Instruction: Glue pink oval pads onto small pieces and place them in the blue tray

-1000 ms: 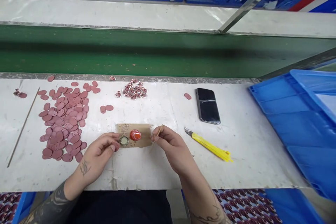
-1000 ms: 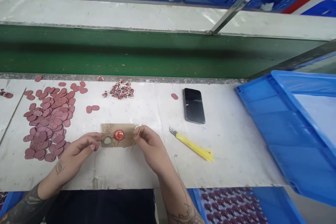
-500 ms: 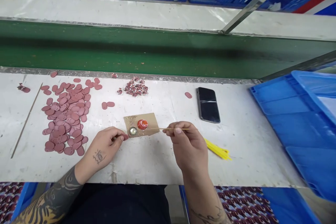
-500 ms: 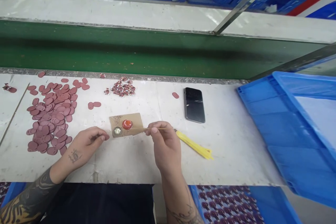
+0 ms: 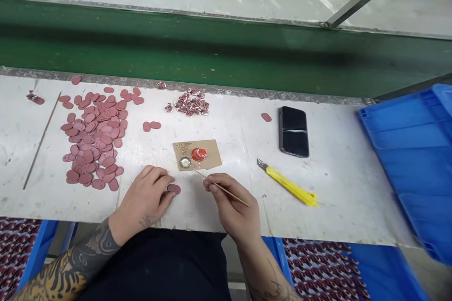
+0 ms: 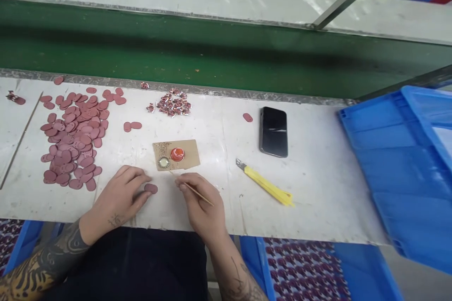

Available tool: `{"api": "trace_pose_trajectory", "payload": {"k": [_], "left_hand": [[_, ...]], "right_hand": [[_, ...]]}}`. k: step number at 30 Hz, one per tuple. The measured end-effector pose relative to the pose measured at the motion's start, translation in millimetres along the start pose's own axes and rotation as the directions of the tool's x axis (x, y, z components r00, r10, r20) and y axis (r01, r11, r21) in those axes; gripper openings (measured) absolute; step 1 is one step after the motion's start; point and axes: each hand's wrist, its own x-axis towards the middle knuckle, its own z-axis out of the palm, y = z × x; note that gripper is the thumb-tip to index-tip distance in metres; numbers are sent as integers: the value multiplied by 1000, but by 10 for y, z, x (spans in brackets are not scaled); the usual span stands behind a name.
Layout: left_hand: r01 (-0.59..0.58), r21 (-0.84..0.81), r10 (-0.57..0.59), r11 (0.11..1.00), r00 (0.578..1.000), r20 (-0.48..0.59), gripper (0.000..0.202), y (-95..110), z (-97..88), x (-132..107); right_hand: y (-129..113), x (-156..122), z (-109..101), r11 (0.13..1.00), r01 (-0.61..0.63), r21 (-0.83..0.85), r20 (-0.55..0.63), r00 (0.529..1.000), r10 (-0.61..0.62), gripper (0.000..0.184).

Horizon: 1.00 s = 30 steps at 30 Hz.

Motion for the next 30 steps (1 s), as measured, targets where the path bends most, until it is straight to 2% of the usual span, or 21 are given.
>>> {"api": "trace_pose_trajectory", "payload": {"k": [3, 5, 8, 11, 24, 30], "left_hand": [[0, 32, 0, 999, 1000, 15, 16, 47, 33, 0], [13, 68, -15, 998, 1000, 24, 16, 97, 55, 13], [17, 109, -22, 994, 999, 40, 16, 166, 72, 28], [-6, 96, 0, 995, 998, 57, 13, 194, 62, 28], [-30, 105, 21, 994, 996, 92, 14, 187, 59, 48], [-32, 119, 23, 992, 997, 80, 16, 196, 58, 49]], "right_hand": [[67, 63, 125, 998, 24, -58, -89, 996, -29, 10], [94, 129, 203, 987, 74, -142, -112, 990, -90, 9], [114, 233, 288, 936, 179, -303, -96, 972, -216, 8], [137, 292, 337, 884, 232, -405, -70, 957, -283, 11], [196, 299, 378, 795, 257, -550, -23, 947, -321, 12], [173, 306, 372, 809, 257, -529, -33, 946, -323, 11]]}}
